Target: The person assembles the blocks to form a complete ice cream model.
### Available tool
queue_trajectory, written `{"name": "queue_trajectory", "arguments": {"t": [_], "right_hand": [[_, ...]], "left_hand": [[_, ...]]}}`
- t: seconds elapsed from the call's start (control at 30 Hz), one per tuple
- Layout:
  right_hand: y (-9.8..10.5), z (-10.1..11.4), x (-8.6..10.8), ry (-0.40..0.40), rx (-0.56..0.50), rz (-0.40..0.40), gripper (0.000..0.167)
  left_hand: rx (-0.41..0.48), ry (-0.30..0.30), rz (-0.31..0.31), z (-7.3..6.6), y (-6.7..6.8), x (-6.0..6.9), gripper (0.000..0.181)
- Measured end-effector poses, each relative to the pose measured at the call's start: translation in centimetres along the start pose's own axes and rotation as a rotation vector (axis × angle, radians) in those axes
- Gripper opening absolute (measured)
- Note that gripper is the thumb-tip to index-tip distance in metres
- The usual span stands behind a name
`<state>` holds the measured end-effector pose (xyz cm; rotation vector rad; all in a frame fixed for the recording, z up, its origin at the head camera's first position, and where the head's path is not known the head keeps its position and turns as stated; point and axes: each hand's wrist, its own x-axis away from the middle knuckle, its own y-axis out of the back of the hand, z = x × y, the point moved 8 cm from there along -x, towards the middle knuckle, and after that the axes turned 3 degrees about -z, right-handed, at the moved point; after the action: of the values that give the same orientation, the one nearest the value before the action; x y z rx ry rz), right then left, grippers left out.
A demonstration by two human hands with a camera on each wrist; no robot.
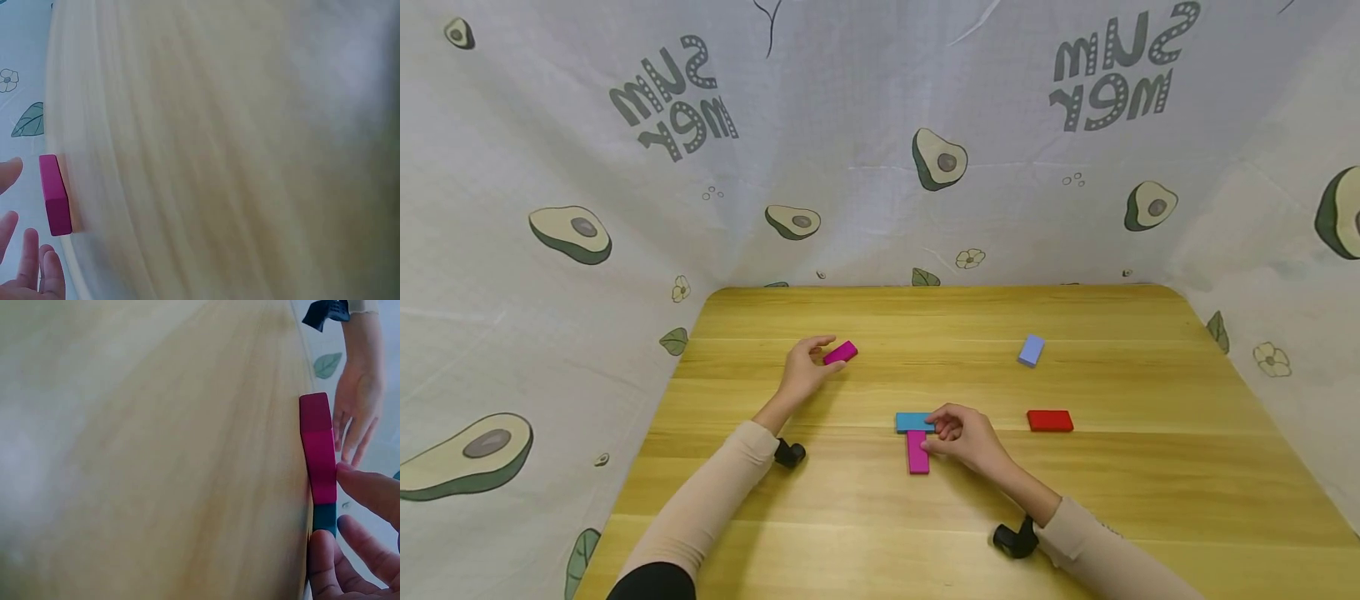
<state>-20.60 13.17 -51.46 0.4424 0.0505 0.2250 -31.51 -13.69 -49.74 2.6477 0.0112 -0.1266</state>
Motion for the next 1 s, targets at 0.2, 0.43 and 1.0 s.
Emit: {"name": "queue_trajectory", "arguments": {"t": [0.2, 0.43, 1.0], "right_hand": [[0.1, 0.1, 0.0, 0.000, 0.005, -0.001, 0.030], [0.1, 0.2, 0.1, 0.001, 0.001, 0.004, 0.031], [0.1, 0.4, 0.2, 0.006, -0.013, -0.007, 0.030]], "left_hand": [[0.030, 0.047, 0.010, 0.4, 0.2, 0.0, 0.048], [0.020, 0.087, 0.010, 0.7, 0.6, 0.2, 0.043], [0.016, 0.134, 0.004, 2.2, 1.0, 0.0, 0.039]]}}
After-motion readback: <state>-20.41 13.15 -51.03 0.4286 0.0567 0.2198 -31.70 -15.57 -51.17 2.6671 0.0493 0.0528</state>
